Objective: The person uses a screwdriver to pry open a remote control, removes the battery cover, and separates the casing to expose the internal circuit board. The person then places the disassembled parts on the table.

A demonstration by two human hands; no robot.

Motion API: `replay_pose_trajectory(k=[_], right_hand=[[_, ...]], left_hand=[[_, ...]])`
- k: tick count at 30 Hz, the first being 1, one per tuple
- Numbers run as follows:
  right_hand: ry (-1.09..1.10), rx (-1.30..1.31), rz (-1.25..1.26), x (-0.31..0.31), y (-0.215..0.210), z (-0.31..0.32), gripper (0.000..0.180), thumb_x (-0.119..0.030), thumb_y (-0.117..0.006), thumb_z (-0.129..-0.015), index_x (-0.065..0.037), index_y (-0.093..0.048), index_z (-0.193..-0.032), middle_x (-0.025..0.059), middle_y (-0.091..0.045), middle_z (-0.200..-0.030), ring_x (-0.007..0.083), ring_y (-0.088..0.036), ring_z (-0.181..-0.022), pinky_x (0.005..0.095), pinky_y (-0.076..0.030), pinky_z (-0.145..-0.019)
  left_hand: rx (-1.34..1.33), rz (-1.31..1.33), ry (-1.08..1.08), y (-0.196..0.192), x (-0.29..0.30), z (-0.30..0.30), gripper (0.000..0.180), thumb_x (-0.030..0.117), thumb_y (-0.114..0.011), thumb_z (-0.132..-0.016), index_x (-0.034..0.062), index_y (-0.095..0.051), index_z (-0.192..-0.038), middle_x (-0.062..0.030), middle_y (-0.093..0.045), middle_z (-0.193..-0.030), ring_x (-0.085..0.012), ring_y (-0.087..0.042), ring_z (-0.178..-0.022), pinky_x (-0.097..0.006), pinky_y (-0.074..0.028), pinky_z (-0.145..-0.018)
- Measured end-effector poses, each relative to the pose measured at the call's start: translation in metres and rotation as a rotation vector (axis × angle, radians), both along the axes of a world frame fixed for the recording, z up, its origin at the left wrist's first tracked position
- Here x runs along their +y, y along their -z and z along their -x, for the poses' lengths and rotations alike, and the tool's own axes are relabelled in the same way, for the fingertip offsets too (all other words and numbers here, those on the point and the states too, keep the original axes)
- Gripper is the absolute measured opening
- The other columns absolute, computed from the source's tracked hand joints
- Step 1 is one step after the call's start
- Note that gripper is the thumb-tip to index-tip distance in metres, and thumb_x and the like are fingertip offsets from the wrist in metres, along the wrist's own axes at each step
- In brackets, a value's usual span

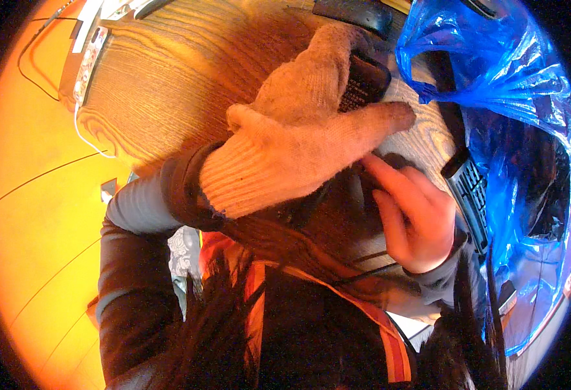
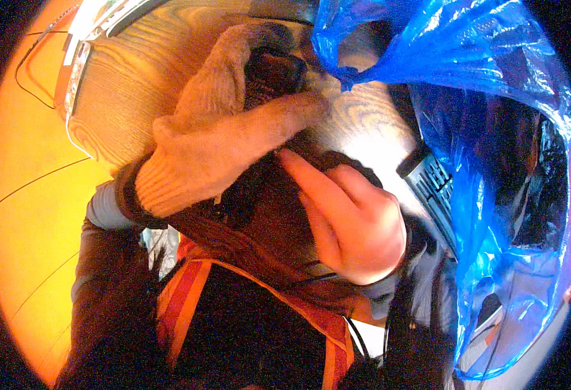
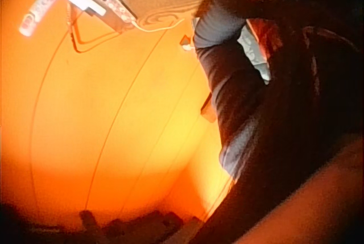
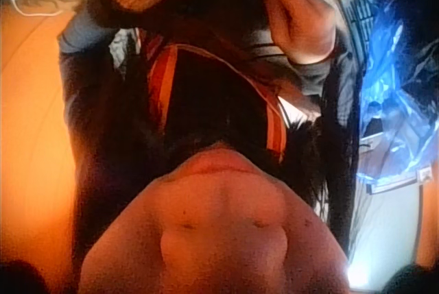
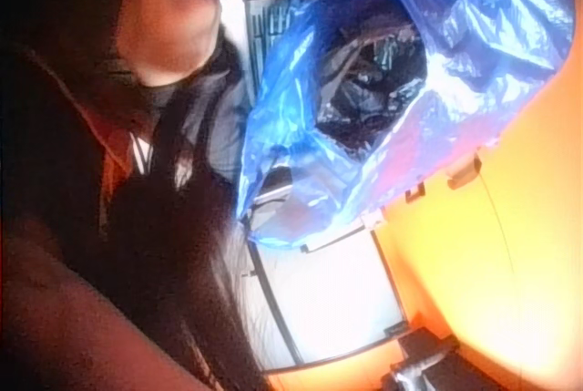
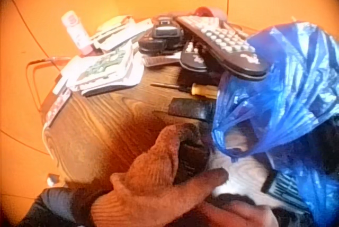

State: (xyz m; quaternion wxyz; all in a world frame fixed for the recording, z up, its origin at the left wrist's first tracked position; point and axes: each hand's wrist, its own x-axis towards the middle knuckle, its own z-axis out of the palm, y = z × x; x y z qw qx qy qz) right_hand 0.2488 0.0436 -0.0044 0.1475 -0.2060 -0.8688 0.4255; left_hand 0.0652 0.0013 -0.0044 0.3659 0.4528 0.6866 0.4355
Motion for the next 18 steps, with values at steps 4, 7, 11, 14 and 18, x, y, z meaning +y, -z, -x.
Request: replay_pose_trajectory(k=[4,7,11,14,18], right_hand=[[-0.02,0.063,0.074,0.006,0.001,-0.001,0.034,0.003,-0.06,-0.076,-0.002,-0.061,-0.11,0.0131,-0.056,-0.072,0.0293,-0.057,-0.061,0.0346,-0.046,-0.054],[-0.107,0.052,0.07,0.018,-0.001,-0.005,0.03,0.002,-0.06,-0.076,0.001,-0.06,-0.106,0.0157,-0.06,-0.076,0.0316,-0.06,-0.064,0.036,-0.047,-0.055],[-0.15,0.013,0.188,0.026,-0.003,-0.005,0.032,0.003,-0.059,-0.077,0.002,-0.059,-0.109,0.0182,-0.063,-0.082,0.0323,-0.063,-0.071,0.0358,-0.05,-0.061],[-0.096,0.092,0.208,0.022,0.001,0.0,0.035,0.005,-0.056,-0.078,0.002,-0.059,-0.112,0.0179,-0.064,-0.085,0.0274,-0.063,-0.072,0.0326,-0.049,-0.064],[-0.016,0.009,0.241,0.013,-0.003,-0.001,0.038,0.008,-0.05,-0.08,0.0,-0.058,-0.116,0.0143,-0.064,-0.084,0.0183,-0.061,-0.068,0.0263,-0.047,-0.064]], left_hand=[[0.055,-0.002,0.057,-0.006,-0.003,-0.001,0.069,0.023,-0.077,-0.068,-0.0004,-0.039,-0.122,-0.0087,-0.056,-0.102,-0.018,-0.054,-0.093,-0.03,-0.043,-0.087],[0.215,-0.015,0.101,-0.012,-0.006,-0.001,0.079,0.028,-0.079,-0.065,-0.0011,-0.037,-0.125,-0.0115,-0.055,-0.105,-0.0226,-0.055,-0.095,-0.033,-0.044,-0.088],[0.255,0.063,0.098,-0.017,-0.01,-0.002,0.089,0.032,-0.081,-0.062,-0.0006,-0.033,-0.129,-0.0165,-0.051,-0.113,-0.0277,-0.053,-0.103,-0.038,-0.043,-0.09],[0.311,0.01,0.165,-0.021,-0.014,0.0,0.095,0.033,-0.081,-0.061,-0.0005,-0.029,-0.133,-0.0203,-0.049,-0.117,-0.0323,-0.051,-0.108,-0.041,-0.042,-0.092],[0.694,0.095,0.138,-0.035,-0.034,-0.003,0.102,0.031,-0.082,-0.06,-0.0018,-0.025,-0.137,-0.0256,-0.048,-0.117,-0.0406,-0.049,-0.109,-0.043,-0.042,-0.093]])
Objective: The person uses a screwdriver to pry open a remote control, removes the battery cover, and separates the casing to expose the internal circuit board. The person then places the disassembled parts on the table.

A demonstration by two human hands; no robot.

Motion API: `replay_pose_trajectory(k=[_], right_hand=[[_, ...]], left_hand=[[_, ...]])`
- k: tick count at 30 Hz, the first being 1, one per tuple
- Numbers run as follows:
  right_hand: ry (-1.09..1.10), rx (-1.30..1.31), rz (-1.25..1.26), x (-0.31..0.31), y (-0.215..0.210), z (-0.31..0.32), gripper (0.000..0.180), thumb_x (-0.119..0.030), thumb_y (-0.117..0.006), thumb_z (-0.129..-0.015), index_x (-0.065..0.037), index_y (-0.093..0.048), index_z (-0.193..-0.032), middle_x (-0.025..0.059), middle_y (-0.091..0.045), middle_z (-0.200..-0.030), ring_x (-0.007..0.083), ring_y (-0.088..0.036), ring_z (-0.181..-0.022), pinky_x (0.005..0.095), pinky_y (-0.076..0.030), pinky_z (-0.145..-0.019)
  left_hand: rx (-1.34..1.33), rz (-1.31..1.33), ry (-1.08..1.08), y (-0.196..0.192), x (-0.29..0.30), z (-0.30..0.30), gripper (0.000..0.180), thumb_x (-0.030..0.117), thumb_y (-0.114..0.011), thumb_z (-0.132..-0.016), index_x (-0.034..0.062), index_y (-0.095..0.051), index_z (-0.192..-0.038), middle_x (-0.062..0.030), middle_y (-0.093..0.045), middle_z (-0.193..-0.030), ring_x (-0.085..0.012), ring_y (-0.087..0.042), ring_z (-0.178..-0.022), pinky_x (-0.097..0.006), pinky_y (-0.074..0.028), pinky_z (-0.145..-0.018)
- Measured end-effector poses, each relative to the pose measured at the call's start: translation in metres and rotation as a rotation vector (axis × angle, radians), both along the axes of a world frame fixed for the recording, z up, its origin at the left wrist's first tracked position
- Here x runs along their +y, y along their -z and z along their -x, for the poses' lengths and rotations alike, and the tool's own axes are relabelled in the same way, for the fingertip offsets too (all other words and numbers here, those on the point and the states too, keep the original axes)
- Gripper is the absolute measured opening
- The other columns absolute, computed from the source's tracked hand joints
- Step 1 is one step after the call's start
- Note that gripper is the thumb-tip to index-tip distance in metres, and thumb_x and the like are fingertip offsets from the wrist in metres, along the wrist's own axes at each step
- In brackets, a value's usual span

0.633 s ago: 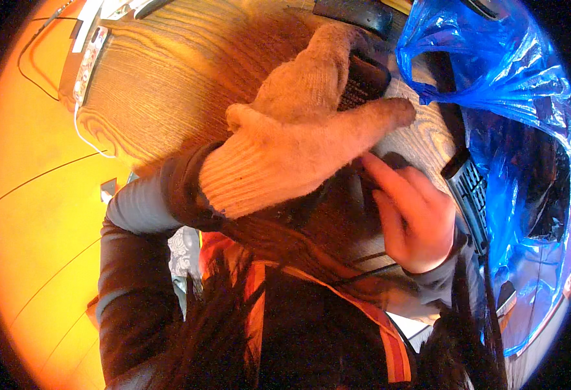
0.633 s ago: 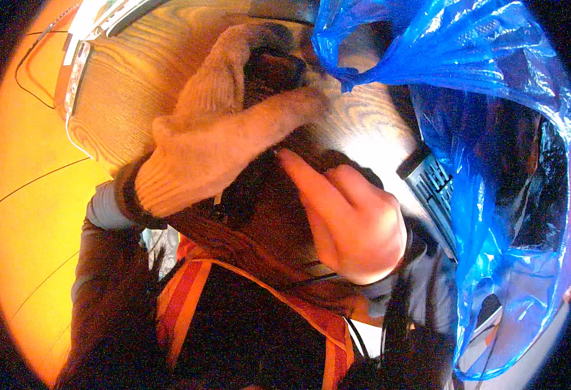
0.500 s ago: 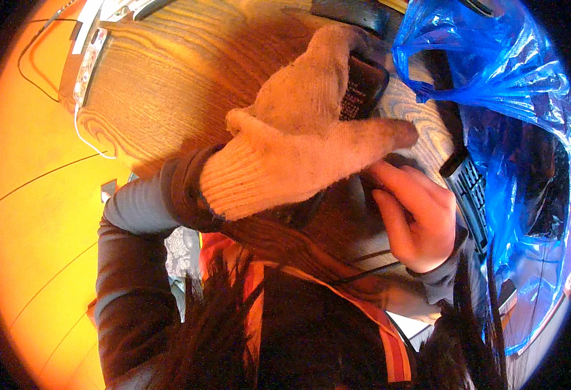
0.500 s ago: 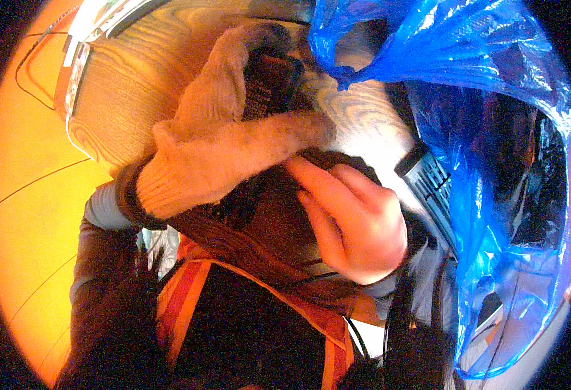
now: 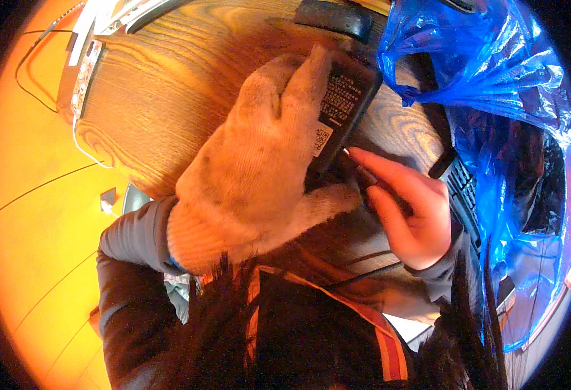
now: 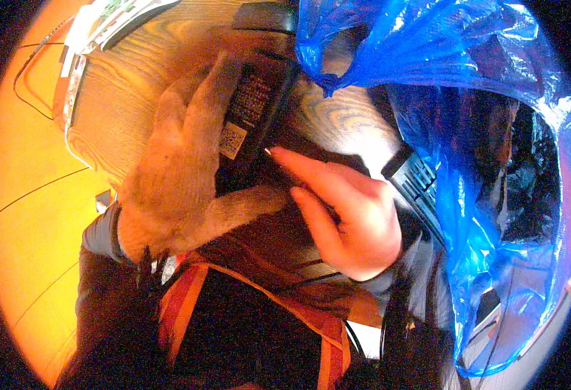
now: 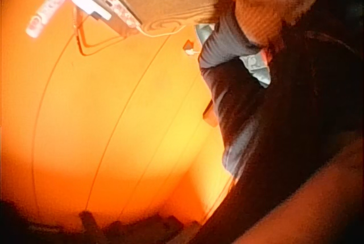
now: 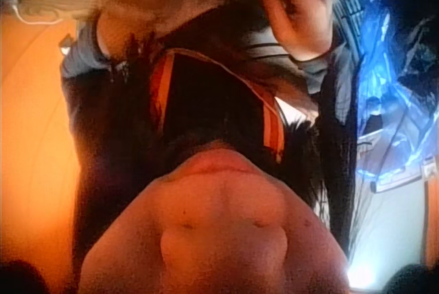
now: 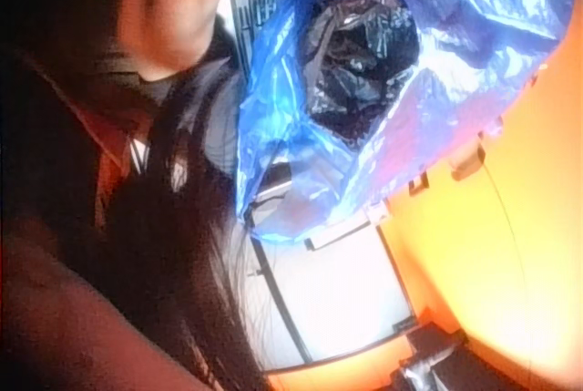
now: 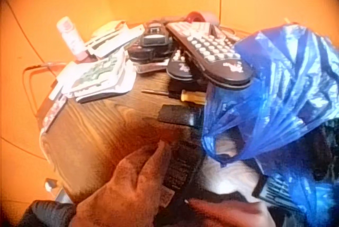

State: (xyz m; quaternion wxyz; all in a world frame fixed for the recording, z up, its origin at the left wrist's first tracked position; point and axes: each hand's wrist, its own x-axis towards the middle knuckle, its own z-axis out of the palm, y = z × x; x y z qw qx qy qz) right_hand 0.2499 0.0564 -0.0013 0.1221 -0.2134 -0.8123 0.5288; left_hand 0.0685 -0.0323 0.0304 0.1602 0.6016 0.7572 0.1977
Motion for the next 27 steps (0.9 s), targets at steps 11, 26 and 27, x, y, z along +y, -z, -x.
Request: replay_pose_trajectory(k=[11,26,27], right_hand=[[0.057,-0.076,-0.203,-0.023,-0.001,0.003,0.04,0.0,-0.059,-0.079,-0.006,-0.057,-0.119,0.0143,-0.053,-0.07,0.0303,-0.056,-0.055,0.035,-0.047,-0.054],[0.167,0.153,-0.255,-0.005,-0.004,0.003,0.042,0.01,-0.057,-0.072,0.002,-0.06,-0.113,0.0111,-0.057,-0.073,0.0233,-0.057,-0.061,0.0298,-0.047,-0.057],[0.154,0.18,-0.359,-0.003,-0.004,0.003,0.041,0.009,-0.059,-0.071,0.0,-0.062,-0.111,0.0103,-0.057,-0.075,0.0225,-0.057,-0.06,0.0298,-0.047,-0.055]], left_hand=[[0.096,0.259,-0.003,-0.001,-0.008,-0.004,0.08,0.019,-0.072,-0.07,-0.0025,-0.029,-0.135,-0.0259,-0.05,-0.106,-0.0418,-0.053,-0.095,-0.043,-0.047,-0.081],[0.311,0.411,0.36,-0.035,-0.005,0.065,0.057,0.02,-0.057,-0.083,0.0001,-0.038,-0.132,-0.0198,-0.054,-0.116,-0.033,-0.052,-0.109,-0.035,-0.047,-0.088],[0.295,0.434,0.388,-0.034,-0.004,0.066,0.057,0.021,-0.057,-0.083,0.0011,-0.038,-0.132,-0.0197,-0.054,-0.115,-0.0337,-0.053,-0.107,-0.036,-0.047,-0.086]])
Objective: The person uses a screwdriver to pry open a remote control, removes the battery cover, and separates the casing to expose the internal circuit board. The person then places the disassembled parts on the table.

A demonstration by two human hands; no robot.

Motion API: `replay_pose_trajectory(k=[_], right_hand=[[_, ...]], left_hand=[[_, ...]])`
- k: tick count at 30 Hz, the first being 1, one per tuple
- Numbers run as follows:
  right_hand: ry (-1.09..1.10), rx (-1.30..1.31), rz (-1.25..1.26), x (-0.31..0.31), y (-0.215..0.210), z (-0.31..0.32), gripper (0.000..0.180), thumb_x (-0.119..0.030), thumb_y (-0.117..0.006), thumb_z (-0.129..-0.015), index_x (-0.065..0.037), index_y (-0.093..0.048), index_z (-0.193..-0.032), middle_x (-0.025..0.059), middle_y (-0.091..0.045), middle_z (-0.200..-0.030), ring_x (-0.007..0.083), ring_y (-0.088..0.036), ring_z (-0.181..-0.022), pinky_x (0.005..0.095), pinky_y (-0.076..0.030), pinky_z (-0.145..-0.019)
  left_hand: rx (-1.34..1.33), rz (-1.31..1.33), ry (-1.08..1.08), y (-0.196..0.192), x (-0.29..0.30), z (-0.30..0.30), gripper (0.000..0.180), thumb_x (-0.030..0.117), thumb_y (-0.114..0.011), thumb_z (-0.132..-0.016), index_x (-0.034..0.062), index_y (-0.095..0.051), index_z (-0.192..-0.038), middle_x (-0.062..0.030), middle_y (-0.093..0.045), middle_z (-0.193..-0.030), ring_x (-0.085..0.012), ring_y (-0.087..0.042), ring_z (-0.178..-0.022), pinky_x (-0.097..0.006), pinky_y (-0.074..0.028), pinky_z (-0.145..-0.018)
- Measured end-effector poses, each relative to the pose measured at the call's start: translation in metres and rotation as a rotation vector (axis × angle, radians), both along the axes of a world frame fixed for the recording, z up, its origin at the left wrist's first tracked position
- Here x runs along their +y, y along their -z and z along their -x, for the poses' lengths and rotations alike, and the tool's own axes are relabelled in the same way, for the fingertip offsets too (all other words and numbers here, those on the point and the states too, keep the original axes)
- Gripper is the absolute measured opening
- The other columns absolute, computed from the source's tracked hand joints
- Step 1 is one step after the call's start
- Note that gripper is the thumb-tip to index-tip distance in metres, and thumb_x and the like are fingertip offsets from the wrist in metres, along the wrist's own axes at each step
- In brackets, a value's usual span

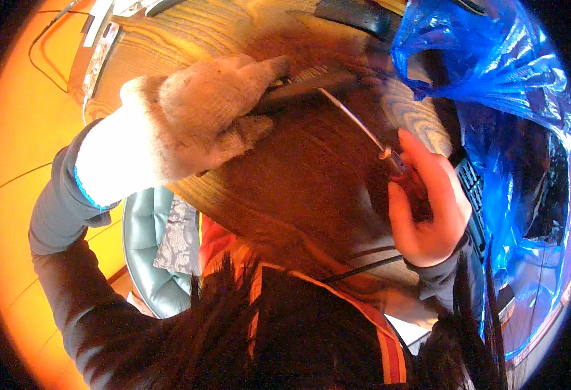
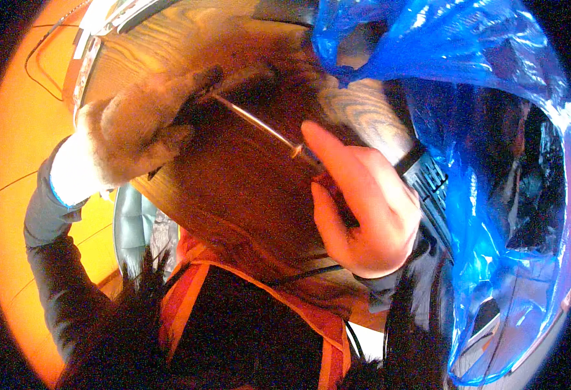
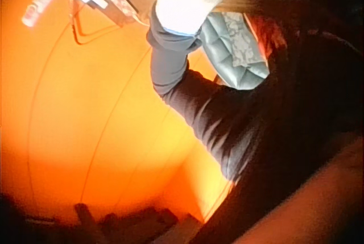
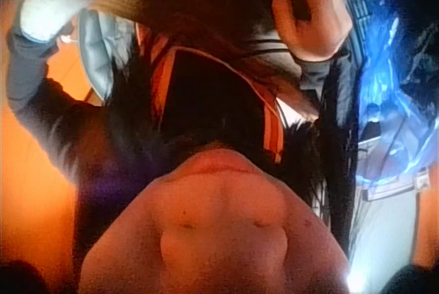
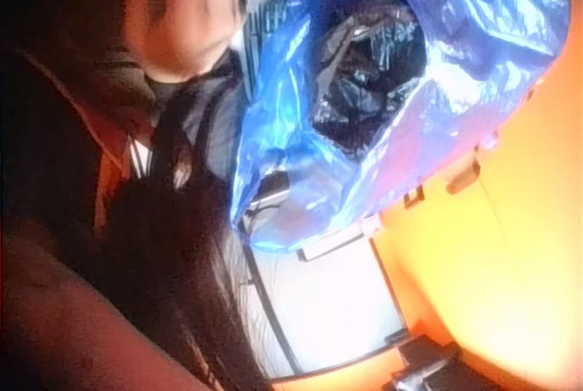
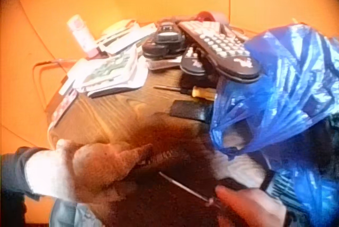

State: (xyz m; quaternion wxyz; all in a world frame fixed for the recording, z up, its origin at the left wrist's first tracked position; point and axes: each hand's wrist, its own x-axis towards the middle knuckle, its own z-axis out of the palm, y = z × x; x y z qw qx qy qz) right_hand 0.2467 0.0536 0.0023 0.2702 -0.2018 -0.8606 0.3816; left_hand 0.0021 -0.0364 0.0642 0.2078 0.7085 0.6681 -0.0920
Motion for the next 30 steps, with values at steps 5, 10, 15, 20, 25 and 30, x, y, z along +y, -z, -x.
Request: replay_pose_trajectory(k=[5,10,15,20,25,30], right_hand=[[-0.072,-0.15,-0.129,-0.004,0.002,-0.005,0.04,0.008,-0.06,-0.069,-0.005,-0.065,-0.107,0.0111,-0.059,-0.083,0.0208,-0.059,-0.066,0.0258,-0.047,-0.059],[-0.068,-0.225,-0.277,-0.007,-0.006,-0.006,0.04,0.006,-0.065,-0.065,-0.008,-0.069,-0.103,0.0094,-0.058,-0.084,0.0189,-0.058,-0.062,0.0264,-0.047,-0.056],[-0.069,-0.428,-0.587,-0.011,-0.023,-0.005,0.042,0.007,-0.061,-0.065,-0.007,-0.068,-0.105,0.0089,-0.058,-0.086,0.0171,-0.058,-0.065,0.0258,-0.048,-0.056],[0.22,-0.483,-0.84,-0.025,-0.006,0.006,0.045,0.005,-0.06,-0.068,-0.01,-0.066,-0.11,0.0068,-0.057,-0.088,0.0168,-0.057,-0.067,0.0255,-0.048,-0.055],[0.422,-0.52,-1.096,-0.021,0.007,0.033,0.032,-0.006,-0.059,-0.078,-0.015,-0.064,-0.109,0.0007,-0.05,-0.076,0.0138,-0.048,-0.056,0.0242,-0.043,-0.047],[0.473,-0.449,-1.064,-0.011,0.023,0.051,0.016,-0.011,-0.059,-0.078,-0.012,-0.063,-0.094,0.0014,-0.046,-0.068,0.0135,-0.048,-0.054,0.0234,-0.04,-0.041]], left_hand=[[-0.046,-0.001,0.022,-0.001,-0.002,-0.002,0.057,0.022,-0.058,-0.082,0.0062,-0.038,-0.132,-0.0188,-0.055,-0.108,-0.0357,-0.054,-0.1,-0.039,-0.049,-0.078],[0.107,0.139,-0.093,-0.006,0.001,-0.016,0.053,0.023,-0.057,-0.083,0.0077,-0.038,-0.13,-0.0163,-0.056,-0.106,-0.0344,-0.057,-0.096,-0.041,-0.049,-0.076],[0.188,-0.121,-0.05,0.004,0.002,-0.027,0.049,0.026,-0.057,-0.083,0.0081,-0.041,-0.126,-0.0156,-0.058,-0.098,-0.0326,-0.06,-0.089,-0.04,-0.051,-0.069],[0.504,-0.515,0.261,0.027,0.017,-0.022,0.037,0.025,-0.055,-0.085,0.0066,-0.048,-0.117,-0.0133,-0.059,-0.09,-0.0286,-0.06,-0.081,-0.035,-0.051,-0.064],[1.367,-0.827,0.891,0.041,0.028,-0.021,0.037,0.023,-0.047,-0.085,-0.0063,-0.056,-0.104,-0.0136,-0.062,-0.091,-0.0208,-0.06,-0.077,-0.032,-0.052,-0.062],[1.481,-0.902,0.913,0.03,0.035,-0.032,0.032,0.021,-0.045,-0.082,-0.0035,-0.06,-0.096,-0.0139,-0.056,-0.077,-0.0218,-0.054,-0.065,-0.038,-0.045,-0.047]])
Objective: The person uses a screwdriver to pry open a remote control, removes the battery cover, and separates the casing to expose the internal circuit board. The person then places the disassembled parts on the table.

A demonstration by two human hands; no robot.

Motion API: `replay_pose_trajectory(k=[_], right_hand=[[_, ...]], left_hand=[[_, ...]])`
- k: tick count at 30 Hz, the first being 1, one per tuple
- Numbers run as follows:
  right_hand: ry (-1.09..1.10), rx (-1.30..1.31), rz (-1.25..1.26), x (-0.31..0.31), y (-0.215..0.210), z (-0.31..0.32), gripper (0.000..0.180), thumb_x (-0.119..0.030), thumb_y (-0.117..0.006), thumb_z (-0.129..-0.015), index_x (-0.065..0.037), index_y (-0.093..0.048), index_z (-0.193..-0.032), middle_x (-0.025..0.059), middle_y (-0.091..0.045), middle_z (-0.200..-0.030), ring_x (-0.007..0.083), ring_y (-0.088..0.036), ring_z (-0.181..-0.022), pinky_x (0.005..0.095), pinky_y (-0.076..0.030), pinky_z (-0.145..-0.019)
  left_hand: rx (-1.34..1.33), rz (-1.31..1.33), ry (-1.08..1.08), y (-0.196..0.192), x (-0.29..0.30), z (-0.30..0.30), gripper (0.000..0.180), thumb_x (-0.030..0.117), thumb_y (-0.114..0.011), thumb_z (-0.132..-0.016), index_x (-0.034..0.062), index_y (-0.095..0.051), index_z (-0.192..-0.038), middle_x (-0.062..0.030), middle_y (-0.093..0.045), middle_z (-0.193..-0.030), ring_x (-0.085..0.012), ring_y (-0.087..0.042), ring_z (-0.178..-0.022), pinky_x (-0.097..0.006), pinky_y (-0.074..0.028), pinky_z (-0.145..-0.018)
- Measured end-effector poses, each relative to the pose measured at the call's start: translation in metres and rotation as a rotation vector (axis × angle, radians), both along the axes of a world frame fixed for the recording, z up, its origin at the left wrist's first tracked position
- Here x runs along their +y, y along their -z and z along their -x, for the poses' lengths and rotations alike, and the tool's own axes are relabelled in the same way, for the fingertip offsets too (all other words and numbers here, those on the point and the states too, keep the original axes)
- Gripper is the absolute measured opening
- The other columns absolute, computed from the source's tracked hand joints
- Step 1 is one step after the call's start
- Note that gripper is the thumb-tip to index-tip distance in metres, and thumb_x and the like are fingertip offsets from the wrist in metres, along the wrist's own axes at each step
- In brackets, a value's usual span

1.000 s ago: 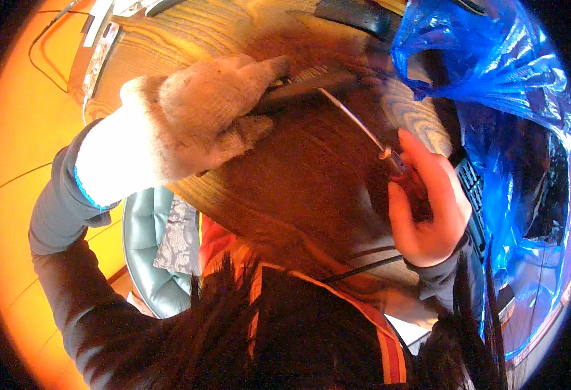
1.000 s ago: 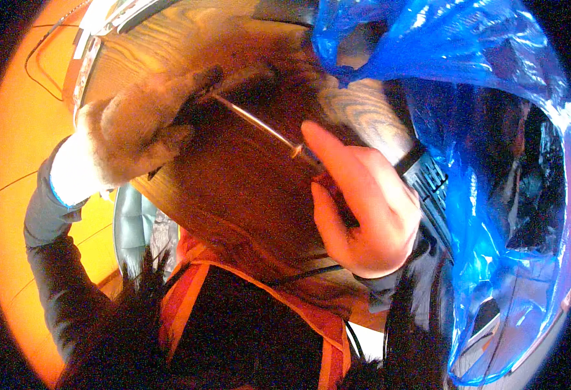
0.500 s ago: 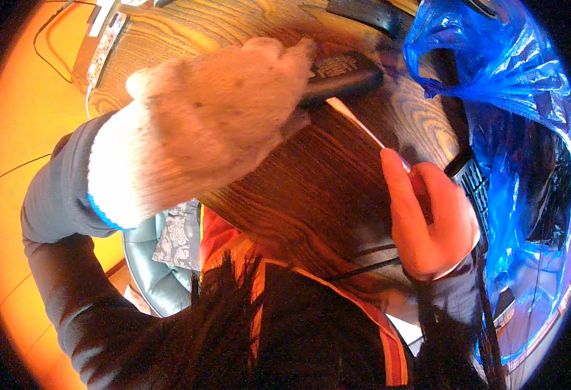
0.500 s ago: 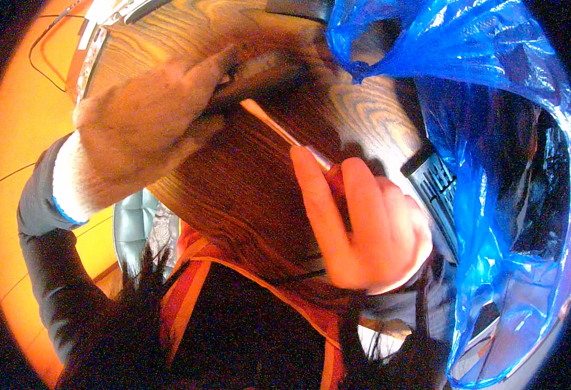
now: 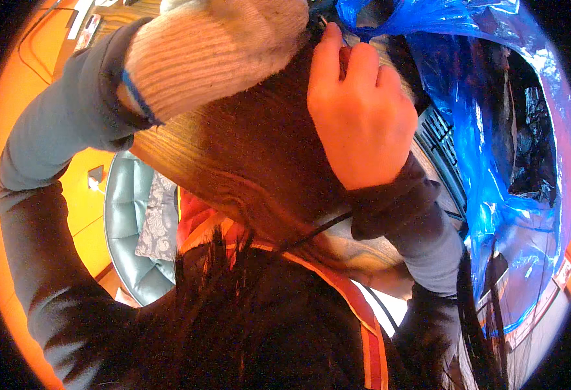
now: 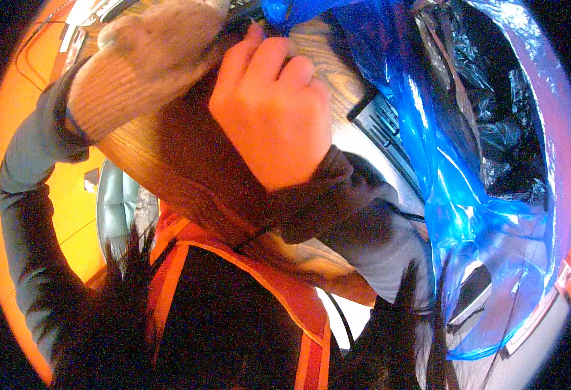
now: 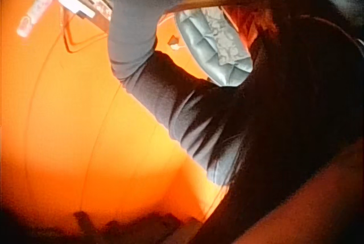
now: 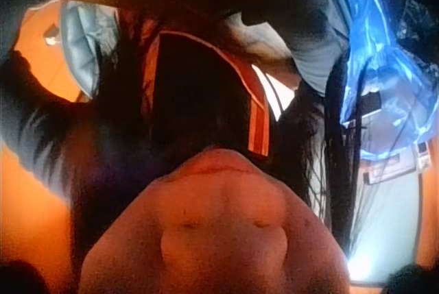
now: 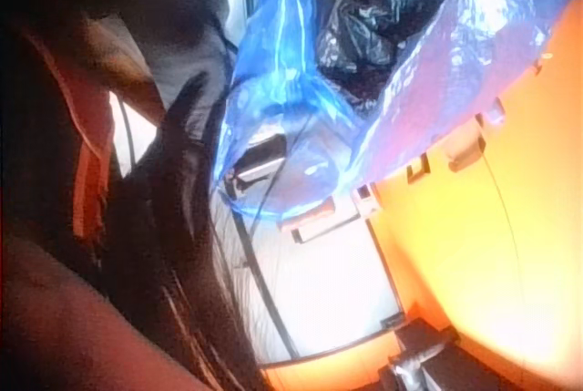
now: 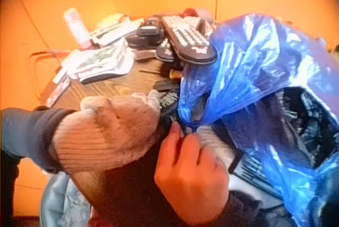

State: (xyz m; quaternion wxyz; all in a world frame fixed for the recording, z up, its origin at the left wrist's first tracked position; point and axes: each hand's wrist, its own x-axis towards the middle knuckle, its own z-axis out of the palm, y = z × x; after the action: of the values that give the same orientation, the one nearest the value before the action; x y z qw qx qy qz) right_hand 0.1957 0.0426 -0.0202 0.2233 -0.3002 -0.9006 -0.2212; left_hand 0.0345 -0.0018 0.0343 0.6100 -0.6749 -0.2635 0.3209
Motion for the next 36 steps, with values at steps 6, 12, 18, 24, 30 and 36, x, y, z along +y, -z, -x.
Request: replay_pose_trajectory(k=[6,12,18,24,30,36], right_hand=[[-0.006,-0.071,0.175,0.019,0.009,-0.015,0.038,-0.011,-0.051,-0.081,-0.014,-0.053,-0.119,0.0041,-0.051,-0.08,0.0192,-0.058,-0.06,0.0294,-0.05,-0.046],[-0.072,0.014,0.115,0.027,0.014,-0.022,0.025,-0.014,-0.056,-0.082,-0.011,-0.057,-0.107,0.0033,-0.05,-0.075,0.0157,-0.054,-0.058,0.0258,-0.047,-0.043],[-0.076,-0.083,0.303,0.026,0.005,-0.032,0.039,-0.008,-0.053,-0.08,-0.009,-0.054,-0.119,0.0095,-0.054,-0.09,0.018,-0.056,-0.062,0.0273,-0.049,-0.048],[-0.231,0.116,0.366,0.02,-0.002,-0.026,0.044,-0.003,-0.059,-0.074,-0.008,-0.058,-0.117,0.0082,-0.053,-0.08,0.0183,-0.053,-0.06,0.0284,-0.045,-0.048],[-0.589,0.065,0.43,0.025,-0.009,-0.024,0.043,-0.005,-0.064,-0.067,-0.009,-0.064,-0.11,0.002,-0.05,-0.075,0.015,-0.047,-0.058,0.0278,-0.04,-0.051],[-0.775,0.035,0.52,0.023,-0.012,-0.02,0.032,-0.007,-0.067,-0.065,-0.012,-0.069,-0.096,0.0023,-0.054,-0.078,0.0154,-0.052,-0.062,0.0277,-0.041,-0.053]], left_hand=[[-1.408,0.616,-0.376,-0.017,0.014,0.006,0.015,0.018,-0.053,-0.078,0.0051,-0.06,-0.082,-0.0105,-0.056,-0.071,-0.0294,-0.056,-0.061,-0.036,-0.038,-0.036],[-1.729,0.815,-0.347,0.018,0.017,0.046,0.024,0.021,-0.052,-0.089,0.0072,-0.055,-0.108,-0.0093,-0.058,-0.081,-0.0246,-0.059,-0.076,-0.033,-0.047,-0.063],[-2.637,1.105,-0.598,0.014,-0.011,0.074,0.031,0.022,-0.048,-0.093,0.0028,-0.051,-0.117,-0.0094,-0.06,-0.103,-0.0196,-0.061,-0.09,-0.031,-0.05,-0.081],[-3.493,1.372,-0.426,0.033,-0.039,0.069,0.043,0.029,-0.052,-0.092,-0.0001,-0.045,-0.123,-0.0125,-0.06,-0.109,-0.0227,-0.061,-0.095,-0.035,-0.051,-0.084],[-3.739,1.397,-0.31,0.036,-0.046,0.078,0.059,0.029,-0.06,-0.084,0.0012,-0.037,-0.131,-0.0115,-0.054,-0.114,-0.0231,-0.057,-0.1,-0.037,-0.05,-0.085],[-3.691,1.584,-0.404,0.045,-0.038,0.095,0.059,0.013,-0.061,-0.081,0.0038,-0.036,-0.133,-0.0122,-0.054,-0.116,-0.0233,-0.057,-0.101,-0.04,-0.049,-0.089]])
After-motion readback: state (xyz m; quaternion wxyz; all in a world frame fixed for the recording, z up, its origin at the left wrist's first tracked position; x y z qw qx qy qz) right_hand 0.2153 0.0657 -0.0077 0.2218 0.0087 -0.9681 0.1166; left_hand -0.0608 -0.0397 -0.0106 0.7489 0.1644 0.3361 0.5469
